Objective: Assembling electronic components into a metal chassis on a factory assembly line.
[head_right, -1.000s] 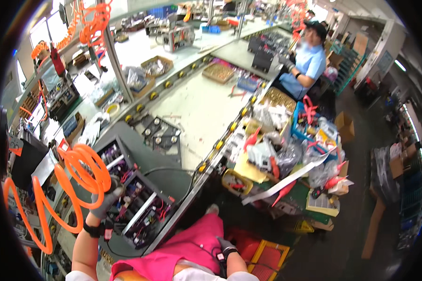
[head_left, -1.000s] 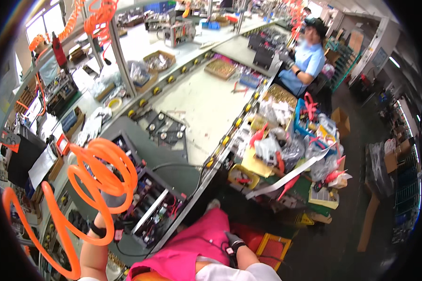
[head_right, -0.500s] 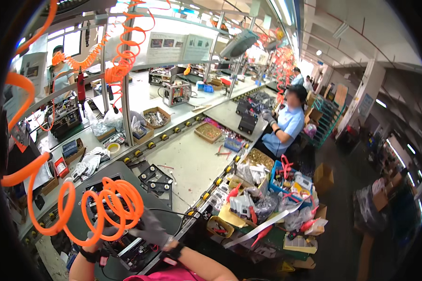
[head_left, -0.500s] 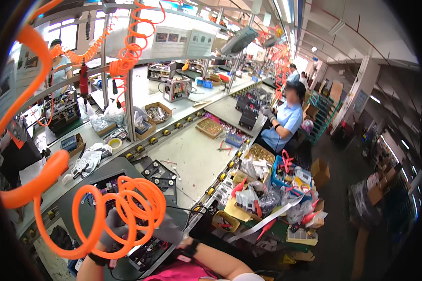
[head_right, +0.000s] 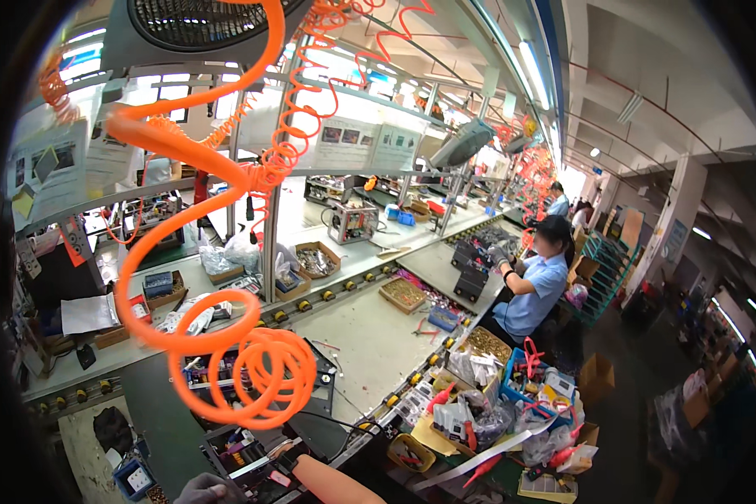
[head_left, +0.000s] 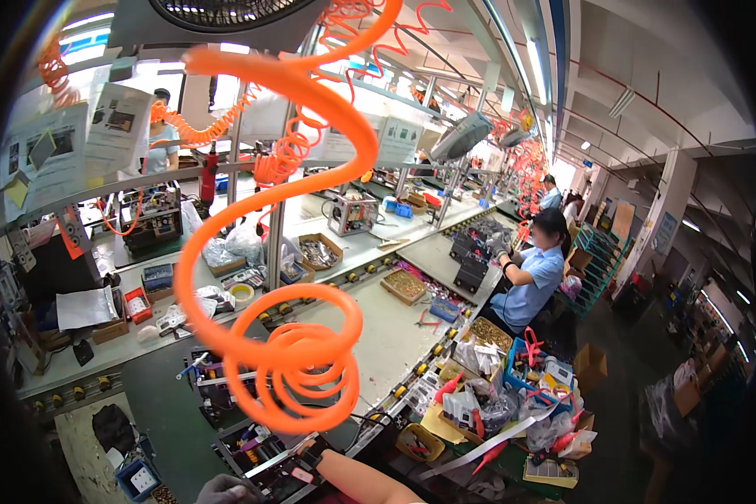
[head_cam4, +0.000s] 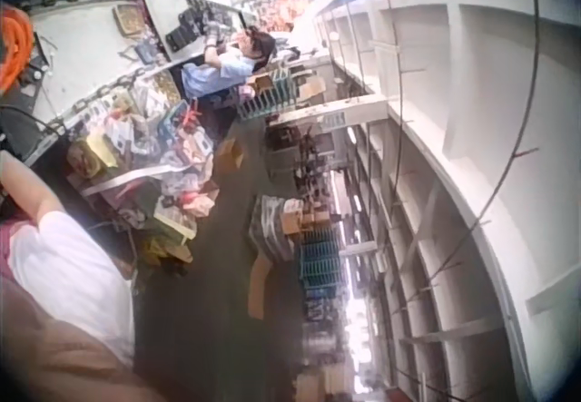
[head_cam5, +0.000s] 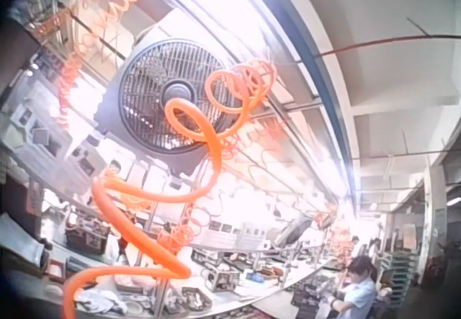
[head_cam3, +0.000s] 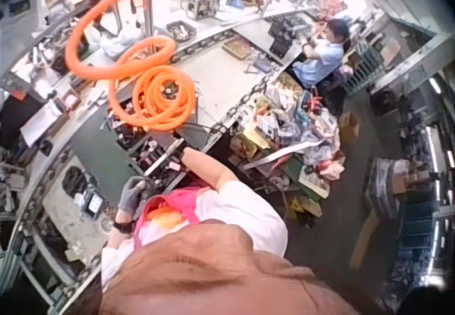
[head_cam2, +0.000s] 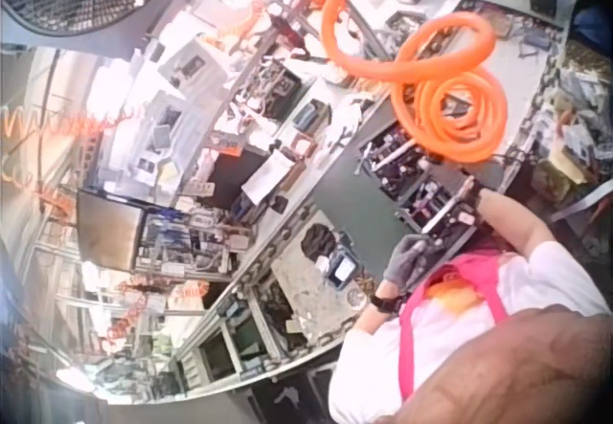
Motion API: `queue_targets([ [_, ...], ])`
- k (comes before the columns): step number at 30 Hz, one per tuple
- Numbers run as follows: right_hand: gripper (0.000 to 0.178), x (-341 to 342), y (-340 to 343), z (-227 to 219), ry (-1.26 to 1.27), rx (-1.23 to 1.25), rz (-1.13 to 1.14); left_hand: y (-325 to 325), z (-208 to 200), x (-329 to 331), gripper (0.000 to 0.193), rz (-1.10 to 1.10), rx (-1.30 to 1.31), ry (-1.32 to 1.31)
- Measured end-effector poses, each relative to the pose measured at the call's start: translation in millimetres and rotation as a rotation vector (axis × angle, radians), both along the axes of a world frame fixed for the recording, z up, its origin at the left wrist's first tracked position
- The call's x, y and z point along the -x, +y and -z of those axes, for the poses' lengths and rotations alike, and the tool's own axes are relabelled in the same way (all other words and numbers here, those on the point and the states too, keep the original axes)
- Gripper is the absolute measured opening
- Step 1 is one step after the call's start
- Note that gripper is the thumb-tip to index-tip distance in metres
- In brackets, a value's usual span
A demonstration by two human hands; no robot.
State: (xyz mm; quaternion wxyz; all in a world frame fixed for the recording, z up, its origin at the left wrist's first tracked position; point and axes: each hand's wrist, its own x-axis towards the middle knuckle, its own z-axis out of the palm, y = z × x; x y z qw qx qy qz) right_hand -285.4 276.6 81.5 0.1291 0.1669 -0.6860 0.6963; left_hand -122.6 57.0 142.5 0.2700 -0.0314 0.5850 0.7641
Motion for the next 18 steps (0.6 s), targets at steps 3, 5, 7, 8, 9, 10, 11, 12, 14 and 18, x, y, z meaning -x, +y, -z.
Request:
queue_targets([
  [3,0.041,-7.7,-1.5,5.1,0.057,-0.034,0.092,-10.7,14.8,-6.8,0.011,-0.018,0.099,-0.032],
  [5,0.040,-3.2,-5.1,-8.8,0.013,0.078,0.132,-8.1,11.4,-5.2,0.011,-0.130,0.078,-0.020],
  [7,0.044,-38.5,-11.8,-97.7,-0.221,0.542,-0.075,-10.8,8.9,0.1,0.015,-0.269,0.059,-0.045],
  [8,0.045,-44.6,-5.6,-106.8,-0.250,0.620,-0.144,-9.7,3.0,7.4,0.015,-0.277,0.050,-0.039],
  [9,0.044,-48.8,-3.3,-106.9,-0.246,0.736,-0.236,-9.4,-3.2,14.9,0.017,-0.269,-0.009,0.004],
  [10,0.043,-52.9,-0.8,-108.1,-0.242,0.851,-0.328,-7.7,-6.4,21.3,0.019,-0.259,-0.069,0.048],
  [11,0.042,-58.8,2.4,-109.9,-0.184,0.913,-0.426,-3.8,-6.0,27.7,0.019,-0.268,-0.080,0.053],
  [12,0.043,-69.2,-2.1,-126.6,-0.165,0.894,-0.276,2.2,-5.6,35.3,0.019,-0.257,-0.122,0.064],
  [14,0.047,-81.5,2.2,-129.5,-0.190,0.971,-0.245,15.3,-10.7,47.6,0.020,-0.235,-0.179,0.086],
  [18,0.047,-87.9,22.9,-122.8,-0.199,0.989,-0.253,44.8,-22.4,57.0,0.019,-0.123,-0.283,-0.029],
])
